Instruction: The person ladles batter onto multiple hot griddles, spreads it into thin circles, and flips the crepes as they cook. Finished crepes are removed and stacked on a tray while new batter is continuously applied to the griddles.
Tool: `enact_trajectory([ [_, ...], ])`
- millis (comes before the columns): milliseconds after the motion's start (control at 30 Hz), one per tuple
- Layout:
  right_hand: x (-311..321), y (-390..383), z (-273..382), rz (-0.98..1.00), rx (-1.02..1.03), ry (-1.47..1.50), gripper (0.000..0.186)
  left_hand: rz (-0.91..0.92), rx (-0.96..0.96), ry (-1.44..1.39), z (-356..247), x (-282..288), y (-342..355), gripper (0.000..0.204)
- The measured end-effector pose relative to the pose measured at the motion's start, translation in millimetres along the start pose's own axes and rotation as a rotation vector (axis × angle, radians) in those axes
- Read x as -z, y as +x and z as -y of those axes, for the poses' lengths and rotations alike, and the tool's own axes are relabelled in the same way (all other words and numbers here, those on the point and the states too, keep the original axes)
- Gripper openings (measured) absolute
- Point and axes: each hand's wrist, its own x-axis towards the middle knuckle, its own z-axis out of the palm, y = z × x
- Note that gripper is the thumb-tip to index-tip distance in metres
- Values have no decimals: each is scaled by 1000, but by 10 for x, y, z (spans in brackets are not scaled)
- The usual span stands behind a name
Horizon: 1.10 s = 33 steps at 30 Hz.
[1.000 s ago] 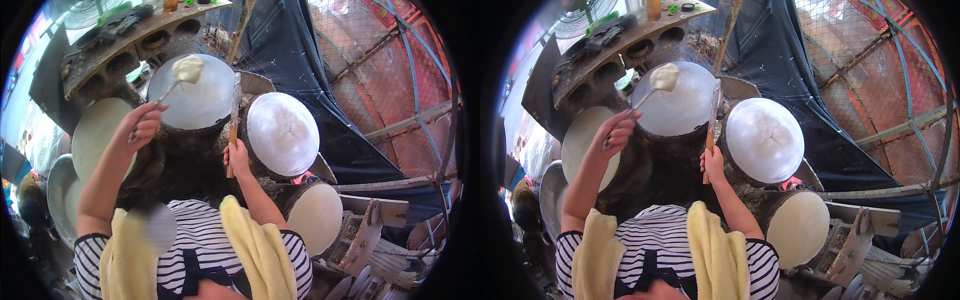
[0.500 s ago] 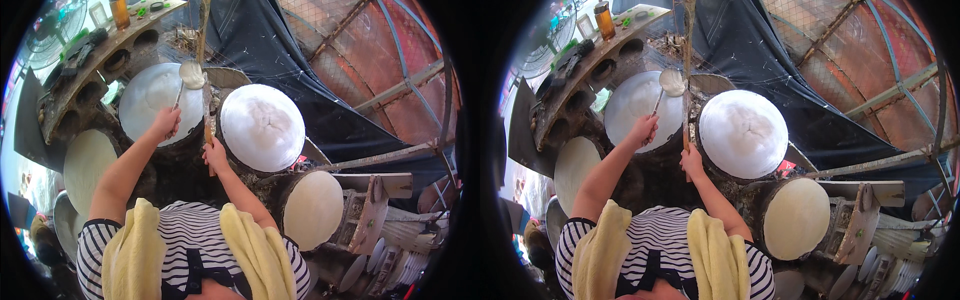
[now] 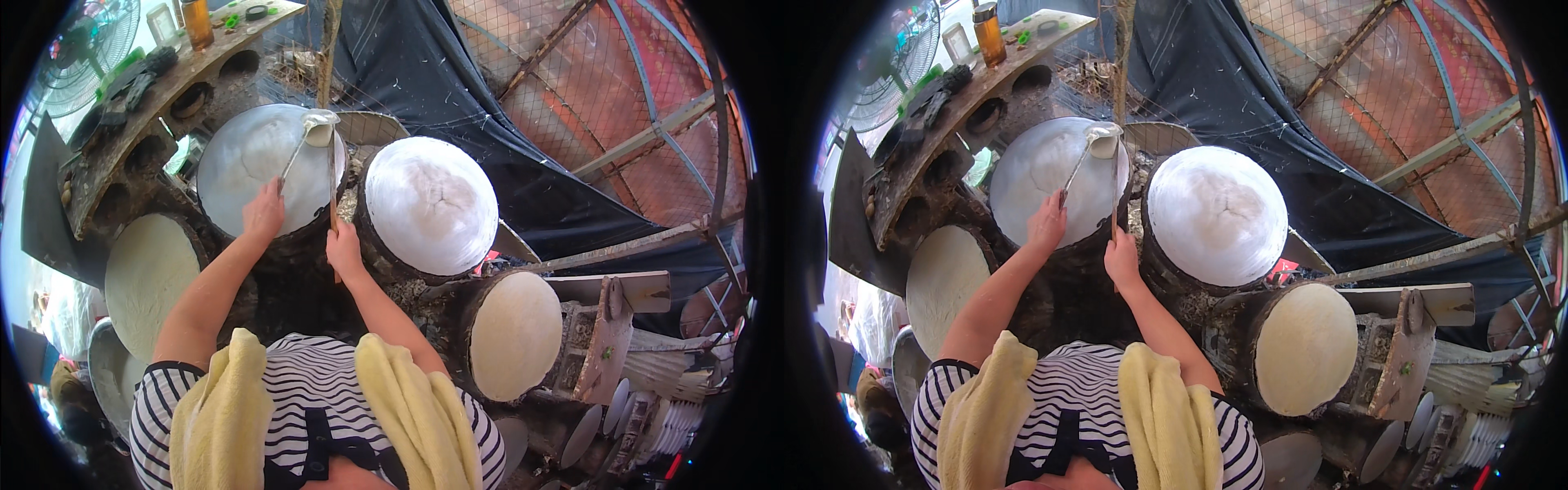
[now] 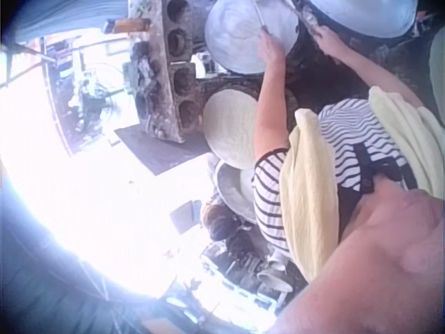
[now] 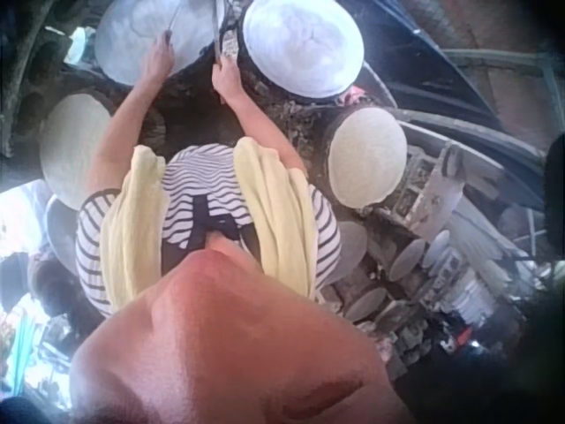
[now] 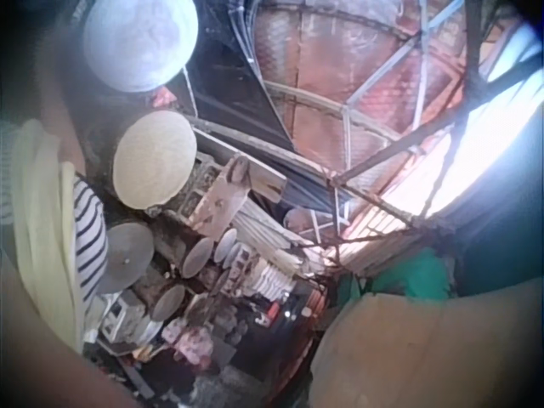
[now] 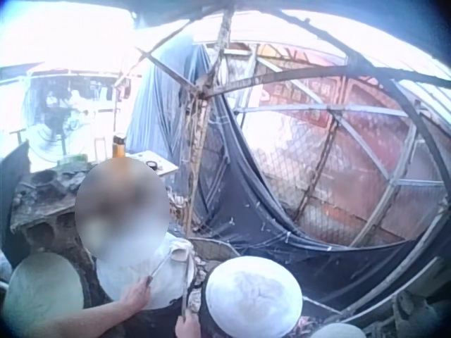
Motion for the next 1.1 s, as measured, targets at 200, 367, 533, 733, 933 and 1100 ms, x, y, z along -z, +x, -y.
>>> enact_trajectory([
  [200,62,35,252,51,-104,35,33,-50,27,28,168,59,12,42],
  [367,-7,290,331,98,-113,9,31,-83,66,10,214,163,11,43],
  [533,-126,335,326,132,-117,-38,31,-170,79,-36,342,135,23,45],
  [733,-41,569,470,76,-112,24,29,-313,53,-131,370,255,129,43],
  [933,-430,640,455,154,-85,-80,30,-445,27,-366,329,283,97,34],
  [1100,-33,747,490,155,-162,-89,35,-289,159,-629,271,425,-87,30],
])
